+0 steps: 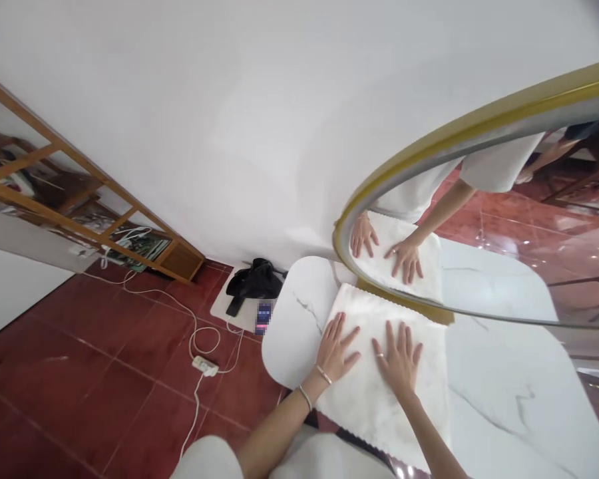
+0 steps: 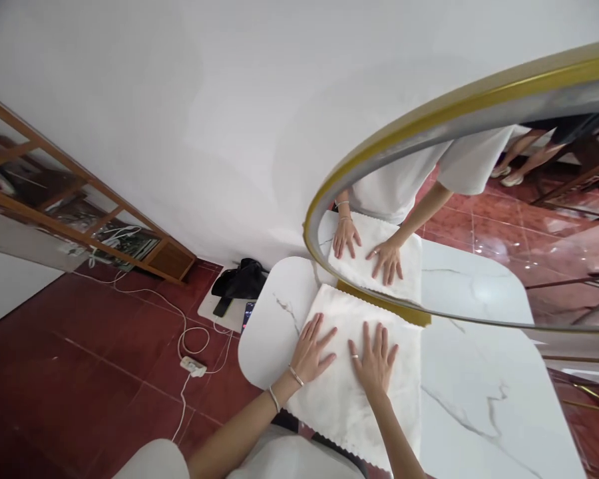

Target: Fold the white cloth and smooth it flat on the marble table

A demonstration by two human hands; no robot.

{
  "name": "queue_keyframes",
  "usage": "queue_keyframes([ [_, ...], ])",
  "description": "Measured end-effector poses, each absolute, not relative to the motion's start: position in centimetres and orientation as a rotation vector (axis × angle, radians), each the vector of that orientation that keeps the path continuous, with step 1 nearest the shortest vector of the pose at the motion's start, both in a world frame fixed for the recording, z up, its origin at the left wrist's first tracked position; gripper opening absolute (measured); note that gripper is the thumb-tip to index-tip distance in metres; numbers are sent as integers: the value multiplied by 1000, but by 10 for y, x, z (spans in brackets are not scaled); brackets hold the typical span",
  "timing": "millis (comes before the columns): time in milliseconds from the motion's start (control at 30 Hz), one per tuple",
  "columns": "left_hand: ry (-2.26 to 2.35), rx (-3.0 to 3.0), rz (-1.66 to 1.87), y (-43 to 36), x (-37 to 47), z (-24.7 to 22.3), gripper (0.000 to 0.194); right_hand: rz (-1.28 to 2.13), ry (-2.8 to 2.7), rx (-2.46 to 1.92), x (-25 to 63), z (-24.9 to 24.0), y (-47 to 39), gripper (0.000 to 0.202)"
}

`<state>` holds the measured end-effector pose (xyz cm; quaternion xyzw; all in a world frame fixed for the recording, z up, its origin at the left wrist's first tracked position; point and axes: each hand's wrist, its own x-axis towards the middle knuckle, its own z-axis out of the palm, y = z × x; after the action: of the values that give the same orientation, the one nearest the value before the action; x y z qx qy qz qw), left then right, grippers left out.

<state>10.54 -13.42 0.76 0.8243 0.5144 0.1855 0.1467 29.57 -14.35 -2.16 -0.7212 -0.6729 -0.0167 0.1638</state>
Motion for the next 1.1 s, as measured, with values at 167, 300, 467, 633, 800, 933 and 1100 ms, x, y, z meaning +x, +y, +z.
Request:
queue_keyframes([
  [167, 1557, 2349, 528, -135, 36, 13, 65, -12, -1972, -1998, 223, -19, -133, 64],
  [300, 1768, 2211, 552, -125, 25, 14, 51, 9, -2014, -1975, 199, -14, -132, 67],
  [467, 1812, 2211, 546, -83, 33, 8, 59, -18, -2076, -1960, 189, -10, -121, 67],
  [633, 1828, 2232, 576, -41, 29, 1, 64, -59, -2116, -1927, 182, -9, -86, 61],
  [800, 1886, 2172, 620, -2, 30, 2, 62, -110, -2154, -1862, 178, -9, -39, 58],
  [933, 1910, 2156, 634, 36, 35, 4, 57, -156, -2130, -1875, 173, -10, -1, 58],
  [1100, 1946, 2113, 534, 77, 43, 2, 51, -170, -2085, -1943, 172, -13, 37, 58],
])
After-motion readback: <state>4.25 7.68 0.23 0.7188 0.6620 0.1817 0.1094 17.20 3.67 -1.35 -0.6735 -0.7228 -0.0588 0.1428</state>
